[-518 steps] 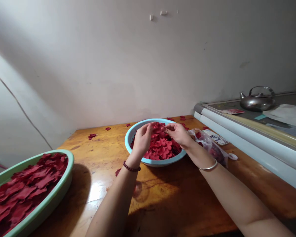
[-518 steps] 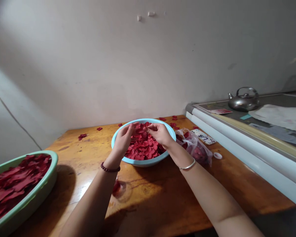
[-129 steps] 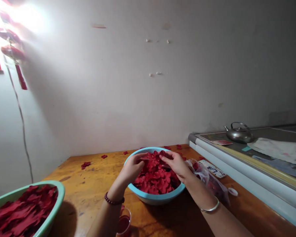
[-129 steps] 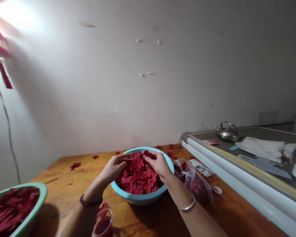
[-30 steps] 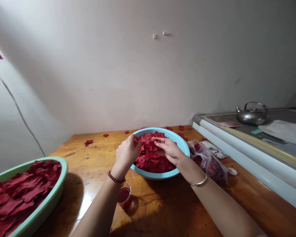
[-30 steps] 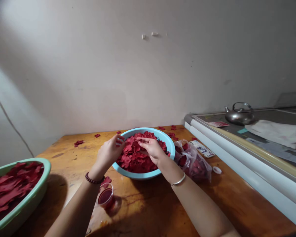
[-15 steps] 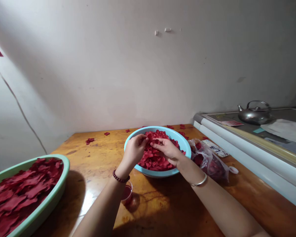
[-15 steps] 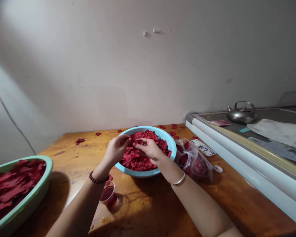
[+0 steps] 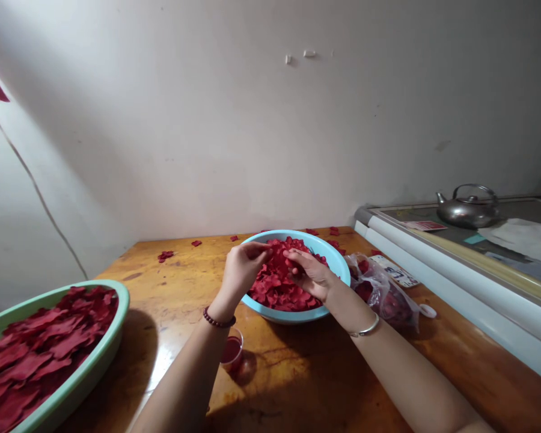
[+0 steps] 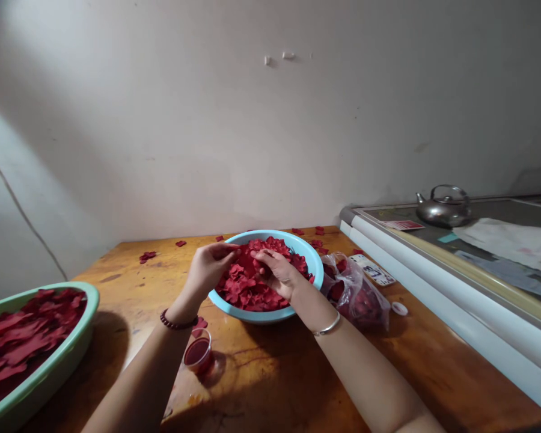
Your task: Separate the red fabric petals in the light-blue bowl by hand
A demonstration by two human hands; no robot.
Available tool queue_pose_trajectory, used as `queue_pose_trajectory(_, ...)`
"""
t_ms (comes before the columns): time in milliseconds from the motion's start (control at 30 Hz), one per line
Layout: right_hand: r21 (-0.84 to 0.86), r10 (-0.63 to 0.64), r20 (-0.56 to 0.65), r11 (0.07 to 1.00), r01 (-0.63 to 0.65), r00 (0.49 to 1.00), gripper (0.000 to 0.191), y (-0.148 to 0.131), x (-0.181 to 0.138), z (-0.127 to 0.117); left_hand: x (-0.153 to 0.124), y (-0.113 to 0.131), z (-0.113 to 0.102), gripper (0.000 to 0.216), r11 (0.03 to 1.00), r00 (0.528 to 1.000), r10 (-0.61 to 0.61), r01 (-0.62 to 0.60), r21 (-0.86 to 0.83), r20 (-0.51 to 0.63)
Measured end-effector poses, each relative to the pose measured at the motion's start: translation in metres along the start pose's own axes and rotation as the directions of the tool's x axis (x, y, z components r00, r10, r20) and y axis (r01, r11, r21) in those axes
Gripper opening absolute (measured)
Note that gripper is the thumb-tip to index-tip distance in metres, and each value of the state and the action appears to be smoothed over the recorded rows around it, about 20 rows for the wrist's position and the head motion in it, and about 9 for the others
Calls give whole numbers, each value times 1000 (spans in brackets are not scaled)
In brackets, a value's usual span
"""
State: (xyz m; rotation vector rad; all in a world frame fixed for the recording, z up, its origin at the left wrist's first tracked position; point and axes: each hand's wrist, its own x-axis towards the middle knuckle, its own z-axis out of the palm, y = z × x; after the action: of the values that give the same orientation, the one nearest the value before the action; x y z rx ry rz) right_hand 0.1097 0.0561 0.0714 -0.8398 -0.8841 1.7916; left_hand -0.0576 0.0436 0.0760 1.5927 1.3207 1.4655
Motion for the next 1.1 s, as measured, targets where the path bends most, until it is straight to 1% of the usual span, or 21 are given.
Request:
queue_pose_trajectory(67, -49, -11, 60, 999, 14, 998, 17, 1, 0, 0, -1, 0, -1, 20, 1000, 1000, -5, 5, 15, -28)
queue_pose_trajectory(133, -105, -44, 76, 993, 52, 996, 18, 2, 3, -2, -1, 0, -3, 22, 997, 994, 27, -19, 75, -103)
queue_pose_trajectory(200, -152, -96, 35, 983, 100, 995, 17, 3, 7, -5, 0, 1, -8, 23, 988, 976, 84, -55, 142, -200)
queue_pose_trajectory(267, -180, -132, -34, 976, 124, 991, 16, 4, 11, -8, 1, 2, -15, 22, 978, 961, 118, -69, 199, -249)
queue_pose_trajectory(300, -190, -141, -63, 973, 127, 988, 16, 5, 13, -10, 1, 2, -18, 21, 969, 963, 121, -62, 241, -241)
queue_pose_trajectory(367, -215, -170, -91, 965, 148, 981, 17, 7, 15, -12, 1, 4, -22, 19, 922, 977, 98, -17, 386, -191)
queue_pose_trajectory(400, -233, -191, -90, 958, 166, 977, 17, 8, 15, -13, 0, 5, -23, 20, 877, 984, 74, 14, 481, -164)
queue_pose_trajectory(467, -275, -236, -85, 939, 205, 968, 18, 9, 16, -14, -1, 6, -23, 27, 754, 993, 24, 58, 655, -116)
queue_pose_trajectory(533, -283, -262, -87, 932, 228, 961, 17, 10, 15, -14, -3, 5, -22, 33, 658, 998, -16, 54, 751, -59)
queue_pose_trajectory(567, -263, -249, -88, 940, 219, 964, 16, 9, 15, -13, -3, 5, -21, 34, 637, 999, -29, 40, 770, -28)
queue_pose_trajectory(633, -186, -175, -77, 970, 158, 982, 15, 7, 13, -12, -4, 4, -19, 32, 638, 999, -36, 2, 770, 27)
queue_pose_trajectory(700, -125, -77, -54, 990, 69, 996, 18, 4, 11, -11, -5, 4, -18, 29, 655, 998, -27, -20, 755, 50)
queue_pose_trajectory(767, -131, -24, -32, 991, 20, 999, 20, 2, 10, -11, -6, 4, -17, 28, 650, 999, -14, -29, 759, 51)
queue_pose_trajectory(833, -168, -26, 0, 985, 25, 1000, 26, 2, 10, -12, -7, 5, -13, 29, 647, 999, 1, -41, 761, 53)
queue_pose_trajectory(867, -185, -38, 26, 982, 43, 999, 28, 3, 11, -12, -8, 5, -11, 29, 666, 997, 5, -60, 744, 76)
queue_pose_trajectory(967, -199, -96, 89, 974, 112, 991, 26, 6, 12, -12, -9, 5, -6, 29, 747, 976, 0, -144, 649, 217)
queue_pose_trajectory(1000, -201, -109, 98, 971, 127, 989, 26, 6, 13, -13, -10, 5, -5, 30, 749, 967, 2, -170, 641, 253)
queue_pose_trajectory(1033, -202, -117, 102, 970, 136, 988, 27, 7, 13, -13, -10, 5, -5, 29, 730, 964, 6, -186, 657, 267)
queue_pose_trajectory(1100, -203, -127, 100, 968, 145, 987, 29, 7, 15, -14, -10, 6, -6, 24, 655, 973, 17, -184, 733, 229)
